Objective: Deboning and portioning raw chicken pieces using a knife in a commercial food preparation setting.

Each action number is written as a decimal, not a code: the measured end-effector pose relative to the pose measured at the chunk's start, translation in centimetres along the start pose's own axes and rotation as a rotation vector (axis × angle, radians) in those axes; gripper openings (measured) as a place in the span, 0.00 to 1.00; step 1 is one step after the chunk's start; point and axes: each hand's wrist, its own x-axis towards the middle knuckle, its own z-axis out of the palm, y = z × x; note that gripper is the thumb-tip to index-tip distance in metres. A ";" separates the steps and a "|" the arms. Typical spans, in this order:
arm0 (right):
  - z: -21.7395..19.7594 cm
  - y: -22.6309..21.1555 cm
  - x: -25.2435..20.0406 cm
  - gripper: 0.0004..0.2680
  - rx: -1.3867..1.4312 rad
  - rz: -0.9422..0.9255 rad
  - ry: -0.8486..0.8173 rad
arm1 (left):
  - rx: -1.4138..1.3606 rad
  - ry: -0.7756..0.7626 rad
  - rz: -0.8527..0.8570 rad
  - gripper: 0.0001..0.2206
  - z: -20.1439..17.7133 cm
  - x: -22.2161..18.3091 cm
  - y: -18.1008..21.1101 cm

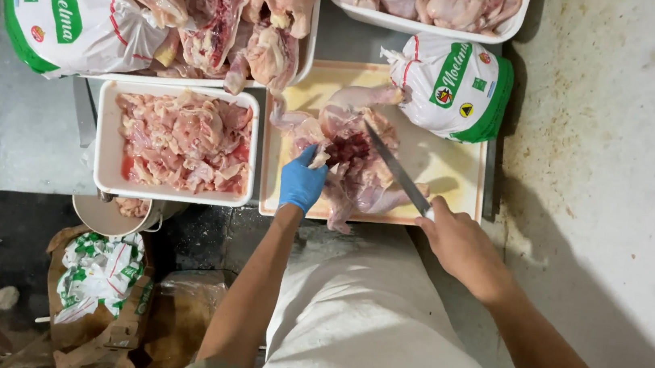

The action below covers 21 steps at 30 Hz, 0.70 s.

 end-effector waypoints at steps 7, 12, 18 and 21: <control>1.8 -0.6 2.2 0.16 -0.103 0.045 0.126 | -0.796 -0.077 0.085 0.28 0.3 1.9 -7.1; 5.2 1.0 8.8 0.17 -0.004 0.047 0.057 | 0.121 0.171 0.716 0.16 -2.0 1.6 -13.7; 1.8 0.3 8.5 0.15 -0.056 -0.023 0.023 | 0.191 0.130 0.520 0.16 1.7 5.0 -17.9; 0.8 -3.7 3.1 0.13 -0.038 -0.056 0.007 | 0.591 0.013 0.141 0.19 5.5 9.3 -21.3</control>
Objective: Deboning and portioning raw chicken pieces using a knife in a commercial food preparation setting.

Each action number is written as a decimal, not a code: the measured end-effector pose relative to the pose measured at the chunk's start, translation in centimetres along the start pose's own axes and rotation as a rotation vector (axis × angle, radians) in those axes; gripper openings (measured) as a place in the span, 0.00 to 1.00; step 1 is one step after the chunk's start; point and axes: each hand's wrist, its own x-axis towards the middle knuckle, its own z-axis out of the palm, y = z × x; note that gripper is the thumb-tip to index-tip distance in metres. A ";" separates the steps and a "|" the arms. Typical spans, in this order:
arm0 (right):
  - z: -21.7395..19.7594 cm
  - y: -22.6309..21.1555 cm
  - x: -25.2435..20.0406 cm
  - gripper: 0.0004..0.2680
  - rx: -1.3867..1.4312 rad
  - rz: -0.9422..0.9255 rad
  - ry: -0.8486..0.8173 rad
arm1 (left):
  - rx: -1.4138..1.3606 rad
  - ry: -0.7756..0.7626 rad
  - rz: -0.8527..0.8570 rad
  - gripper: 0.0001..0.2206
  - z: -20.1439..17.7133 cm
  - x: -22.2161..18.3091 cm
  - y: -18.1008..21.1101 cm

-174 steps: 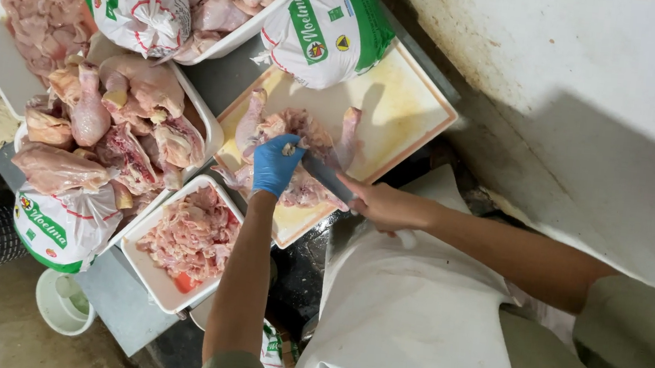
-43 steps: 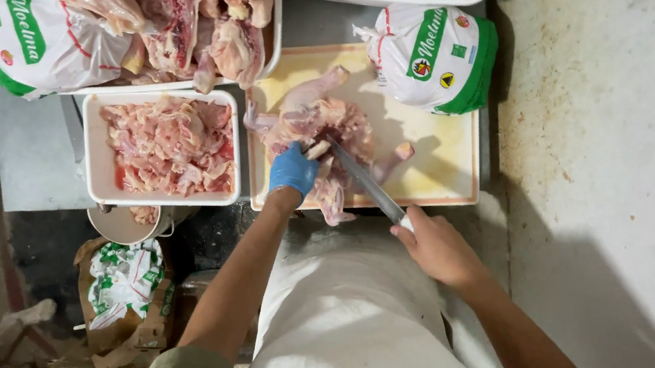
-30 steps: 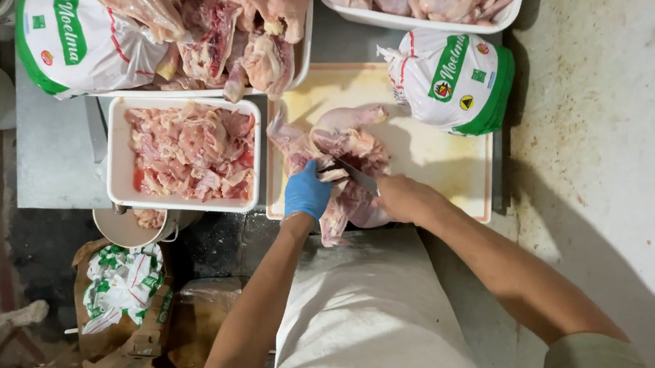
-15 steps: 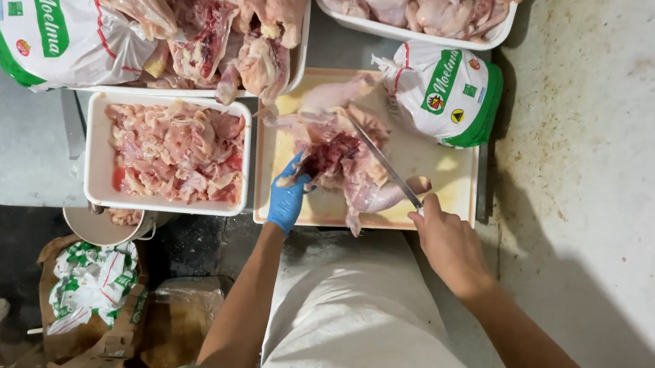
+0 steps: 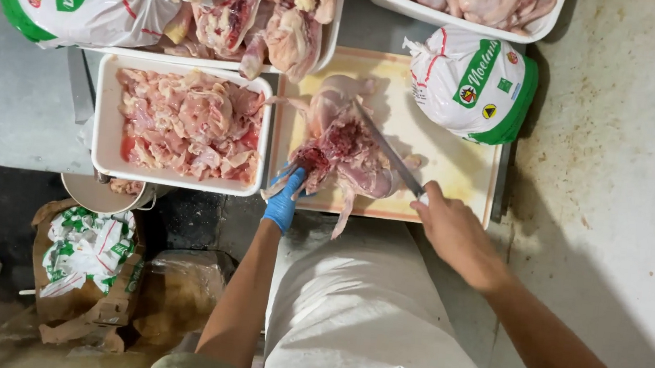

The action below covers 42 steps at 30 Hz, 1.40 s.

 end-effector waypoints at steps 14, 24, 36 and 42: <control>4.2 -6.2 -0.1 0.14 0.007 0.078 -0.226 | -0.029 0.094 0.047 0.16 1.3 -0.6 0.0; 9.2 -3.9 -0.8 0.17 0.078 0.108 -0.157 | -0.017 0.213 0.165 0.14 -0.3 0.4 -1.6; 6.2 2.8 -4.8 0.13 0.159 -0.119 -0.090 | -0.961 0.275 0.126 0.23 -21.7 -11.9 9.8; 4.4 7.7 -5.9 0.11 0.461 -0.009 0.073 | -0.700 0.378 0.370 0.25 -27.5 -14.3 13.4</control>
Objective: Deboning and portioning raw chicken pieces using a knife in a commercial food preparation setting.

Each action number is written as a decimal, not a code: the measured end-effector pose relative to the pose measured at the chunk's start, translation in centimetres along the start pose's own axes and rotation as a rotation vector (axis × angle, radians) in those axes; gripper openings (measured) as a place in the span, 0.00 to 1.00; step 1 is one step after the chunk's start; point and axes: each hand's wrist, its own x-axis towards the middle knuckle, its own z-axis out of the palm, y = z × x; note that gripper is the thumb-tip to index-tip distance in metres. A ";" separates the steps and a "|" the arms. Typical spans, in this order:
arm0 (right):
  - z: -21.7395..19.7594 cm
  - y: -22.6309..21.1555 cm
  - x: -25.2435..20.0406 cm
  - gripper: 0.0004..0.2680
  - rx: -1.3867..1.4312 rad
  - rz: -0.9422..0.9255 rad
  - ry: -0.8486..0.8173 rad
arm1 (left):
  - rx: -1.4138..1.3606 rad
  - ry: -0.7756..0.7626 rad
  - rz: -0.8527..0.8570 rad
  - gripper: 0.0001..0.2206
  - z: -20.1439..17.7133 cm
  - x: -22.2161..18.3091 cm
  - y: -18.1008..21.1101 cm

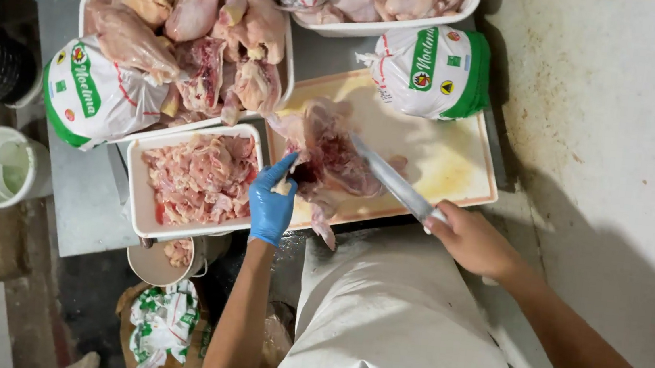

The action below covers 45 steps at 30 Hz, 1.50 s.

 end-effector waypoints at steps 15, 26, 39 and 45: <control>-5.9 1.0 1.0 0.19 0.757 0.086 -0.381 | -0.226 -0.453 -0.002 0.16 -2.1 3.0 18.4; -0.2 -5.0 5.9 0.19 0.814 -0.163 -0.313 | 0.263 -0.469 0.347 0.23 -0.9 11.5 14.7; 0.1 -6.6 5.2 0.14 0.389 -0.255 -0.677 | 0.284 -0.302 0.620 0.25 -3.9 19.2 20.0; -2.7 -6.3 -0.2 0.12 0.144 -0.024 -0.565 | 0.605 -0.389 0.755 0.19 -5.3 21.8 24.6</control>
